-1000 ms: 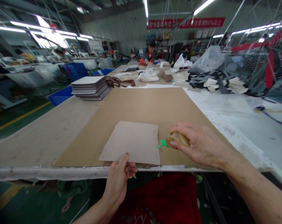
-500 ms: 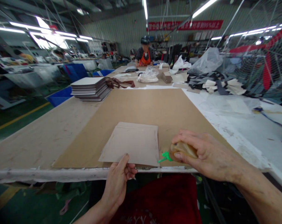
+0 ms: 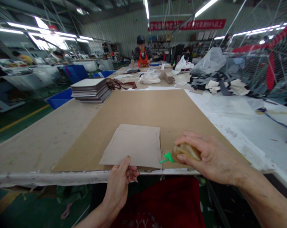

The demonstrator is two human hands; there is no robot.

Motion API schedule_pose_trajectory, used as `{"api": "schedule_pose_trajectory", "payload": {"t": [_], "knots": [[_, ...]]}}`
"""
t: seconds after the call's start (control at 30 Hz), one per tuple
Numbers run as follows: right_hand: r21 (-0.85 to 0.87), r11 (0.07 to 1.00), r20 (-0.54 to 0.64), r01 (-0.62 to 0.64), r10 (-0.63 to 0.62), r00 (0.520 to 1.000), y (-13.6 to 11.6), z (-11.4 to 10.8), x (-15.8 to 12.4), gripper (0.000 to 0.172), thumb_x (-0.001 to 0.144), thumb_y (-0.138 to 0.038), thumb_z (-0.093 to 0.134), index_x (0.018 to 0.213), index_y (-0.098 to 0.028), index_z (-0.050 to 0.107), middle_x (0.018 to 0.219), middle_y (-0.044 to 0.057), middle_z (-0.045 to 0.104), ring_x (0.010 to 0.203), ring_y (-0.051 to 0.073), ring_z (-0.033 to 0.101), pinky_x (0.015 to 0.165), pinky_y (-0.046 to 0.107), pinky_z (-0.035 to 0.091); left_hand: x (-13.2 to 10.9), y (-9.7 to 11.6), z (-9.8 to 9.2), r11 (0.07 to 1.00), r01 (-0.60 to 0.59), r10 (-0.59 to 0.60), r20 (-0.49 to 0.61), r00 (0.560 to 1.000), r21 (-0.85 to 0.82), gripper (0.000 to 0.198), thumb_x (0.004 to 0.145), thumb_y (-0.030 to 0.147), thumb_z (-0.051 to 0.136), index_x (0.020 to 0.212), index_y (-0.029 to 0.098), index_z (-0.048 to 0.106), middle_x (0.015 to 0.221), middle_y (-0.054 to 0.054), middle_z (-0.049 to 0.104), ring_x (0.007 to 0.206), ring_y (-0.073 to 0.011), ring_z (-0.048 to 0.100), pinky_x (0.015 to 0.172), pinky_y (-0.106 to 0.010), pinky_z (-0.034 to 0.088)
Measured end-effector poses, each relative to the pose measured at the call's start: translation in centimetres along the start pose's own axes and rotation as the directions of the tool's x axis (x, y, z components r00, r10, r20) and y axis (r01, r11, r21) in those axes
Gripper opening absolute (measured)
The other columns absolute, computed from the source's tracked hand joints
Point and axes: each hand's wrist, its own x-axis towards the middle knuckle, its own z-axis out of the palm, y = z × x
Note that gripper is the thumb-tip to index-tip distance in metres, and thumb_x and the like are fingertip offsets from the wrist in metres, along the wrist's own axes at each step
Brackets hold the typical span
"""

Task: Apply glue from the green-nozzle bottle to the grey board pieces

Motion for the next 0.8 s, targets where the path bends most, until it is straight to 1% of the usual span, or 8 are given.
{"api": "schedule_pose_trajectory", "payload": {"t": [0.07, 0.13, 0.23, 0.37, 0.47, 0.53, 0.7, 0.8], "knots": [[0.007, 1.000, 0.031, 0.007, -0.008, 0.999, 0.0, 0.1, 0.3, 0.029, 0.087, -0.052, 0.057, 0.103, -0.030, 0.066, 0.097, 0.002, 0.071, 0.087, 0.021, 0.068, 0.072, 0.033, 0.053, 0.0, -0.1, 0.0, 1.000, -0.004, 0.004, 0.002, 1.000, 0.000, 0.044, 0.068, 0.054, 0.072, 0.064, 0.012, 0.061, 0.055, -0.006, 0.064, 0.048, -0.0143, 0.060, 0.043, -0.022, 0.042], [0.010, 1.000, 0.032, 0.009, -0.010, 0.999, 0.1, 0.4, 0.7, 0.029, 0.087, -0.052, 0.057, 0.104, -0.030, 0.066, 0.101, 0.003, 0.071, 0.091, 0.022, 0.068, 0.075, 0.034, 0.053, 0.1, -0.2, -0.1, 1.000, -0.006, 0.006, -0.003, 1.000, 0.001, 0.045, 0.067, 0.055, 0.073, 0.063, 0.012, 0.061, 0.055, -0.006, 0.065, 0.048, -0.0144, 0.060, 0.043, -0.022, 0.042], [-0.025, 1.000, -0.052, -0.001, 0.000, 0.999, 0.7, 1.1, 1.5, 0.031, 0.088, -0.051, 0.056, 0.107, -0.028, 0.065, 0.108, 0.005, 0.070, 0.097, 0.023, 0.067, 0.080, 0.036, 0.053, 0.1, -0.3, -0.1, 1.000, -0.004, 0.003, -0.021, 1.000, -0.010, 0.044, 0.067, 0.055, 0.074, 0.066, 0.013, 0.061, 0.057, -0.006, 0.065, 0.048, -0.0145, 0.060, 0.043, -0.022, 0.043], [-0.065, 0.998, -0.095, 0.014, -0.020, 0.995, 1.4, 1.6, 1.8, 0.030, 0.089, -0.049, 0.056, 0.107, -0.027, 0.065, 0.106, 0.005, 0.071, 0.092, 0.022, 0.068, 0.080, 0.037, 0.053, 0.1, -0.2, -0.1, 1.000, -0.003, 0.002, -0.016, 1.000, -0.012, 0.044, 0.067, 0.055, 0.074, 0.068, 0.013, 0.060, 0.059, -0.006, 0.065, 0.048, -0.0144, 0.060, 0.043, -0.022, 0.043], [-0.090, 0.996, -0.090, 0.028, -0.036, 0.995, 1.4, 1.5, 1.5, 0.030, 0.088, -0.050, 0.057, 0.107, -0.029, 0.065, 0.108, 0.004, 0.072, 0.104, 0.025, 0.067, 0.087, 0.040, 0.053, 0.2, -0.2, -0.1, 1.000, -0.002, 0.002, -0.011, 1.000, -0.006, 0.045, 0.067, 0.055, 0.073, 0.067, 0.013, 0.060, 0.058, -0.006, 0.065, 0.047, -0.0145, 0.060, 0.043, -0.022, 0.043], [-0.102, 0.994, -0.080, 0.033, -0.041, 0.996, 1.3, 1.5, 1.7, 0.031, 0.089, -0.051, 0.056, 0.109, -0.029, 0.065, 0.111, 0.005, 0.072, 0.107, 0.026, 0.066, 0.089, 0.041, 0.052, 0.2, -0.3, -0.1, 1.000, -0.006, 0.006, -0.013, 1.000, -0.008, 0.044, 0.068, 0.055, 0.073, 0.068, 0.013, 0.060, 0.059, -0.006, 0.065, 0.048, -0.0146, 0.060, 0.043, -0.022, 0.043], [-0.127, 0.992, -0.089, 0.008, -0.020, 0.996, 1.2, 1.6, 3.3, 0.033, 0.092, -0.051, 0.050, 0.109, -0.025, 0.063, 0.108, 0.006, 0.070, 0.094, 0.023, 0.068, 0.080, 0.038, 0.052, 0.1, -0.3, -0.1, 1.000, -0.013, 0.013, -0.013, 1.000, -0.003, 0.043, 0.069, 0.054, 0.071, 0.066, 0.013, 0.060, 0.057, -0.006, 0.065, 0.048, -0.0143, 0.060, 0.043, -0.022, 0.043], [-0.073, 0.997, -0.055, 0.008, -0.012, 0.998, 1.0, 1.3, 3.4, 0.032, 0.090, -0.052, 0.052, 0.106, -0.026, 0.063, 0.105, 0.005, 0.070, 0.091, 0.021, 0.067, 0.079, 0.037, 0.052, 0.1, -0.3, -0.1, 1.000, -0.009, 0.009, -0.010, 1.000, 0.000, 0.043, 0.070, 0.054, 0.071, 0.066, 0.013, 0.060, 0.056, -0.006, 0.064, 0.048, -0.0146, 0.060, 0.044, -0.022, 0.043]]}}
